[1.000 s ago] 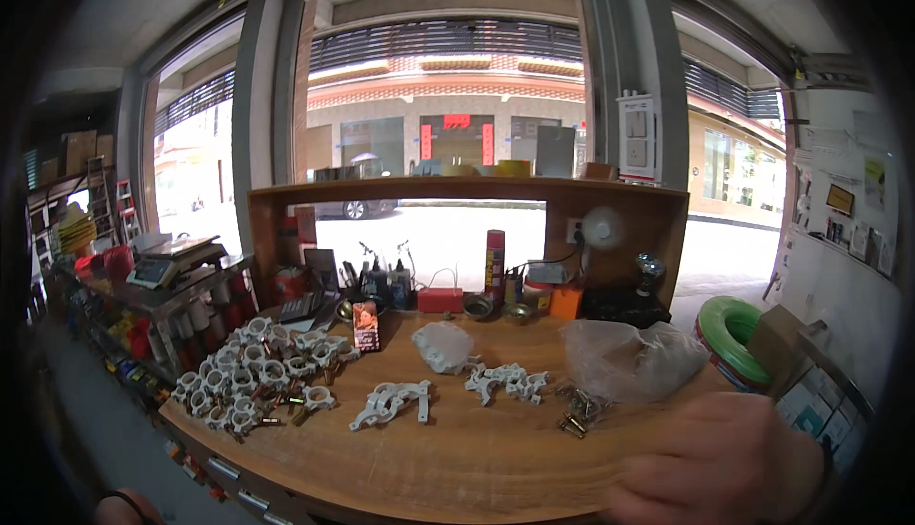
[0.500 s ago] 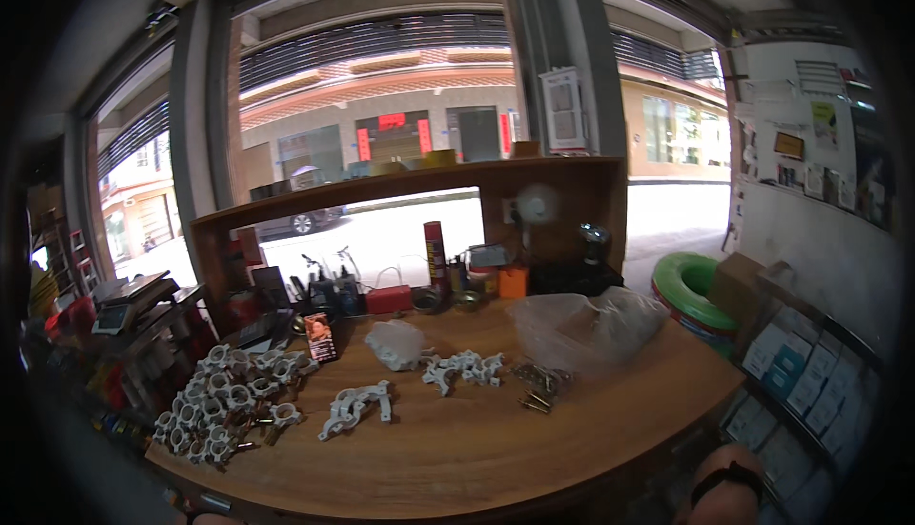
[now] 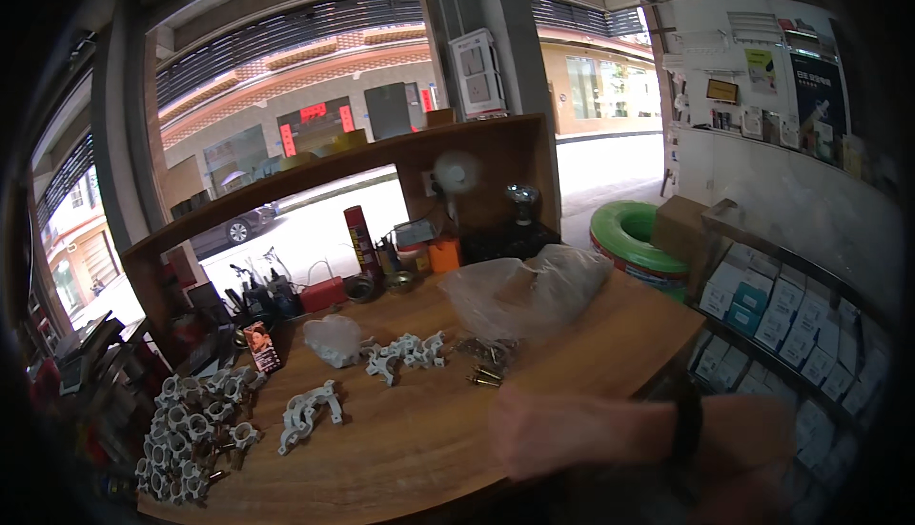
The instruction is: Assembling metal bolts and nuts into white plastic pipe clamps.
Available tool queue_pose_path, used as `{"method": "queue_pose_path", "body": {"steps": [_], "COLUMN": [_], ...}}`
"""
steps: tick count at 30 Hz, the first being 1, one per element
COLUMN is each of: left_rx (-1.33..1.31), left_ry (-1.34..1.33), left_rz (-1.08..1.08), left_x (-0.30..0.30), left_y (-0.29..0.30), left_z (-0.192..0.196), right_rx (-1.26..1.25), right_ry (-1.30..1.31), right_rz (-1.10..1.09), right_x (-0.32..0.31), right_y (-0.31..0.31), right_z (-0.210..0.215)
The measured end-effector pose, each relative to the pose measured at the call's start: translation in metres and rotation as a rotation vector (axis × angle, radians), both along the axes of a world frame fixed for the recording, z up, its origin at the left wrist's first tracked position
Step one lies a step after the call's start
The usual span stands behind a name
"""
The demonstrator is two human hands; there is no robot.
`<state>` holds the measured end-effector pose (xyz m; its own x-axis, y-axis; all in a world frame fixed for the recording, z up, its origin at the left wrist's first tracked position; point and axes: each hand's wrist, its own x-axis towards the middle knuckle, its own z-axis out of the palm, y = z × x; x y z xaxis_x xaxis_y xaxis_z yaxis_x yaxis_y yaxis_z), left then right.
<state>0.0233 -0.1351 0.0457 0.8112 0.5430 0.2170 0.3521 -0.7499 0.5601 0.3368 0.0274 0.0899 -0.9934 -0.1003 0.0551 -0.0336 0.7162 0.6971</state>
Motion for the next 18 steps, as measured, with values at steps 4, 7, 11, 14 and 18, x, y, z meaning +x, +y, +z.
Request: {"method": "queue_pose_path", "body": {"steps": [4, 7, 11, 14, 18], "left_rx": [0.006, 0.159, 0.194, 0.015, -0.098], "left_ry": [0.08, -0.019, -0.034, -0.055, -0.279], "left_rz": [0.014, -0.016, 0.075, 0.365, 0.557], "left_x": [0.002, 0.012, 0.017, 0.014, -0.007], "left_y": [0.036, 0.073, 0.119, 0.146, 0.174], "left_z": [-0.024, -0.046, -0.07, -0.09, -0.13], "right_rx": [0.154, 0.135, -0.146, -0.311, -0.366], "right_ry": [-0.002, -0.101, -0.017, 0.147, 0.478], "right_rz": [-0.054, -0.029, 0.21, 0.402, 0.597], "right_x": [0.044, 0.054, 0.013, -0.045, -0.133], "right_y": [0.021, 0.022, 0.018, 0.015, 0.037], "right_z": [0.007, -0.001, -0.045, -0.088, -0.121]}}
